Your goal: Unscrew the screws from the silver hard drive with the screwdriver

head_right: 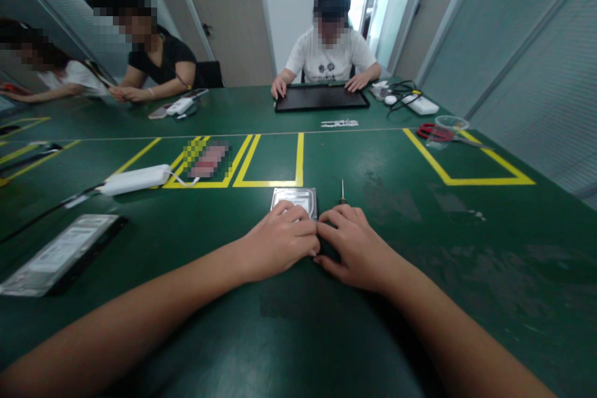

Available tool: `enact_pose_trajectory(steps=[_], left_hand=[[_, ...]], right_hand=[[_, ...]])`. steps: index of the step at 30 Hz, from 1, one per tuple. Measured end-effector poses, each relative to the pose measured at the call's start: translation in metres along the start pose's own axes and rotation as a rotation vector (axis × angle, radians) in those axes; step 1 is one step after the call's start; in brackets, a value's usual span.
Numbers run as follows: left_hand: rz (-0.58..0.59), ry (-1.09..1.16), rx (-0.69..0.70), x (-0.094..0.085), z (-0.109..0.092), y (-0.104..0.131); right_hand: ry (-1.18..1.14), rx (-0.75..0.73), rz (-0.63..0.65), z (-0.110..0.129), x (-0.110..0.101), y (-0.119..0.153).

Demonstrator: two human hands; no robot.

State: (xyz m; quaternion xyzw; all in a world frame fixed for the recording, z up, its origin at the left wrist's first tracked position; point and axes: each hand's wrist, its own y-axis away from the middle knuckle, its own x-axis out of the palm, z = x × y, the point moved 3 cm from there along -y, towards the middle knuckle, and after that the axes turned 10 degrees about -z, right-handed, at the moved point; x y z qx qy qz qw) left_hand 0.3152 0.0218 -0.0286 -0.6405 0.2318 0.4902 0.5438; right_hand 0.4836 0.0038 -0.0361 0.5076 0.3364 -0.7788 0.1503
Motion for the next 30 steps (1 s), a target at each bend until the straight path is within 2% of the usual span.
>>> enact_pose_trajectory(steps=[14, 22, 30], left_hand=[[-0.019, -0.079, 0.029, -0.002, -0.008, -0.006], [-0.015, -0.049, -0.02, 0.0, -0.012, -0.005], [0.015, -0.004, -0.126, 0.002, -0.013, -0.001]], right_hand=[[0.008, -0.014, -0.031, -0.001, 0.001, 0.0], [0.012, -0.017, -0.017, 0.0, 0.001, 0.002], [0.051, -0.013, -0.009, 0.0, -0.001, 0.0]])
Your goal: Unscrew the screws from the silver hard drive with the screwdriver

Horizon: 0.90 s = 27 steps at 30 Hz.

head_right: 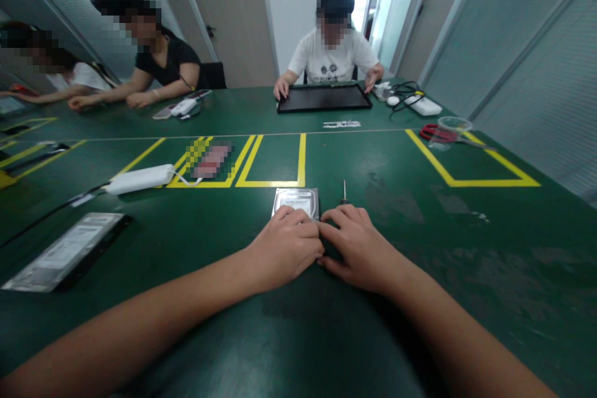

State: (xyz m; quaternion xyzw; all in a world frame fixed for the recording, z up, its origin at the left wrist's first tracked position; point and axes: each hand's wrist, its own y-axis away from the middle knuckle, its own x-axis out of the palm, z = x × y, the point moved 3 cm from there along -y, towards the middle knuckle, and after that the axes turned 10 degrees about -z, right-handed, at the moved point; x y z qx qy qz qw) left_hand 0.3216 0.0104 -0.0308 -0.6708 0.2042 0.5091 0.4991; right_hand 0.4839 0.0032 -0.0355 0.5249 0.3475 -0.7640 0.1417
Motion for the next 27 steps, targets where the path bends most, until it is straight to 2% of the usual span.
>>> enact_pose_trajectory(steps=[5, 9, 15, 19, 23, 27], left_hand=[[-0.029, -0.049, -0.027, -0.002, 0.0, 0.005], [-0.05, -0.136, -0.008, -0.011, -0.004, 0.009], [0.079, -0.185, -0.106, -0.024, -0.016, 0.02], [0.134, -0.201, -0.148, -0.022, -0.026, 0.032], [0.099, -0.24, -0.126, -0.016, -0.03, 0.039], [0.046, -0.226, -0.136, -0.011, -0.027, 0.041]], right_hand=[[0.061, 0.026, 0.024, -0.004, -0.001, 0.004], [0.116, 0.091, 0.072, -0.005, -0.004, 0.01], [0.171, 0.102, 0.05, 0.001, -0.01, 0.012], [0.263, 0.194, 0.007, 0.0, -0.008, 0.009], [0.351, 0.324, -0.013, -0.003, -0.004, 0.005], [0.442, 0.432, 0.048, -0.004, 0.001, 0.006]])
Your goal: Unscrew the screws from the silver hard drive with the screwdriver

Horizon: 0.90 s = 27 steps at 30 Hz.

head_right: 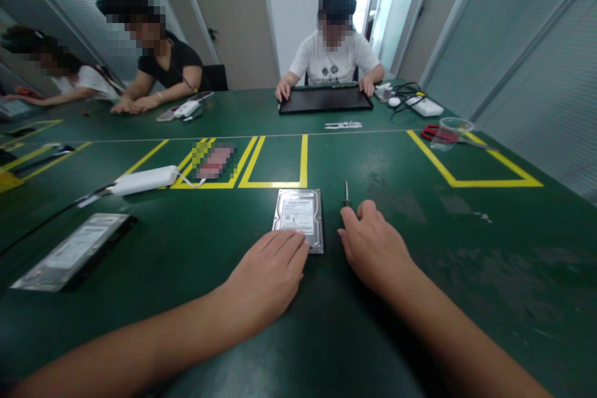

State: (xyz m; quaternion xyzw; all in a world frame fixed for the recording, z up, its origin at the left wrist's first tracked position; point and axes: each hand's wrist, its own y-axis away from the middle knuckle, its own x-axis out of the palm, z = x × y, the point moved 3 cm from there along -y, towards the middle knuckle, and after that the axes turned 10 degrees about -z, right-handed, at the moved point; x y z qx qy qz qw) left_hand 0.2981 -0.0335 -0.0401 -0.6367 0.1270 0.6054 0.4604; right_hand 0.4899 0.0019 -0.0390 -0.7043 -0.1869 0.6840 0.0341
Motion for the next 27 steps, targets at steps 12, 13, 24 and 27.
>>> enact_pose_trajectory(steps=[12, 13, 24, 27], left_hand=[[-0.093, 0.013, 0.002, 0.007, 0.002, -0.007], [-0.093, 0.021, 0.001, 0.008, 0.003, -0.008], [-0.067, 0.047, -0.007, 0.008, 0.005, -0.007], [-0.072, 0.045, -0.003, 0.009, 0.005, -0.007]], right_hand=[[0.017, 0.043, 0.122, 0.001, 0.012, -0.005], [0.027, 0.027, 0.126, 0.003, 0.012, -0.006], [-0.083, 0.074, -0.023, -0.003, 0.009, -0.006], [-0.169, 0.118, -0.183, -0.013, 0.004, -0.01]])
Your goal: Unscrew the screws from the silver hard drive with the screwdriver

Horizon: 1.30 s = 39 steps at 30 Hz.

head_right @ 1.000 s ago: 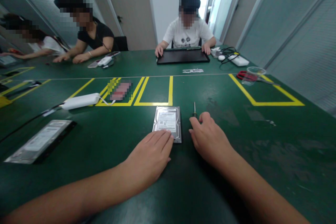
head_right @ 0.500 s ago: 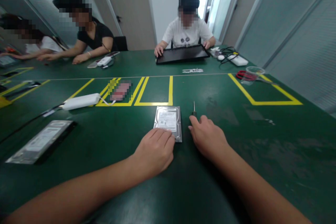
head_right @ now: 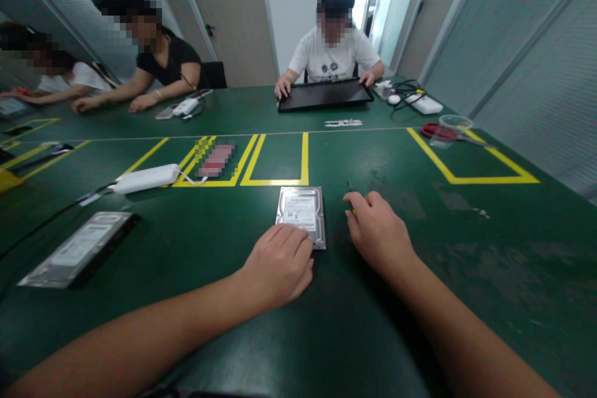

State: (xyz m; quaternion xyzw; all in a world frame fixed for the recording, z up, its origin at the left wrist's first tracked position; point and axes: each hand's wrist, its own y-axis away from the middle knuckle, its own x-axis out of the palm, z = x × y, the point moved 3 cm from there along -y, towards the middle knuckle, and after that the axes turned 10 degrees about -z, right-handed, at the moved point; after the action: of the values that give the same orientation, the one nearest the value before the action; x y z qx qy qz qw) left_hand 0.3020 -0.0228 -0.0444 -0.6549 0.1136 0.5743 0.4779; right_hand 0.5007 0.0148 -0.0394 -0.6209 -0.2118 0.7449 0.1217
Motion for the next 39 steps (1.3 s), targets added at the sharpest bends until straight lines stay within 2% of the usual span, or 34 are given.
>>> enact_pose_trajectory(steps=[4, 7, 10, 15, 19, 26, 33, 39], left_hand=[[-0.001, 0.008, 0.011, 0.001, 0.001, 0.002], [0.001, 0.011, 0.018, 0.001, 0.002, 0.002], [0.004, 0.016, 0.016, 0.001, 0.002, 0.002], [0.003, 0.027, 0.013, 0.002, 0.003, 0.002], [-0.026, 0.055, 0.016, 0.001, 0.003, 0.004], [-0.156, -0.031, 0.072, 0.003, 0.006, 0.005], [-0.177, -0.035, 0.109, 0.002, 0.007, 0.008], [-0.203, 0.02, 0.143, 0.0, 0.005, 0.008]], right_hand=[[-0.243, 0.066, -0.247, -0.01, -0.013, -0.007], [-0.417, 0.205, -0.382, -0.015, -0.022, -0.007], [-0.551, 0.28, -0.44, -0.015, -0.028, -0.005], [-0.62, 0.233, -0.526, -0.011, -0.033, 0.001], [-0.808, 0.29, -0.56, -0.006, -0.036, 0.006], [-0.853, 0.197, -0.619, 0.007, -0.044, 0.009], [-0.716, 0.12, -0.506, 0.005, -0.042, 0.015], [-0.751, 0.104, -0.419, 0.004, -0.036, 0.017]])
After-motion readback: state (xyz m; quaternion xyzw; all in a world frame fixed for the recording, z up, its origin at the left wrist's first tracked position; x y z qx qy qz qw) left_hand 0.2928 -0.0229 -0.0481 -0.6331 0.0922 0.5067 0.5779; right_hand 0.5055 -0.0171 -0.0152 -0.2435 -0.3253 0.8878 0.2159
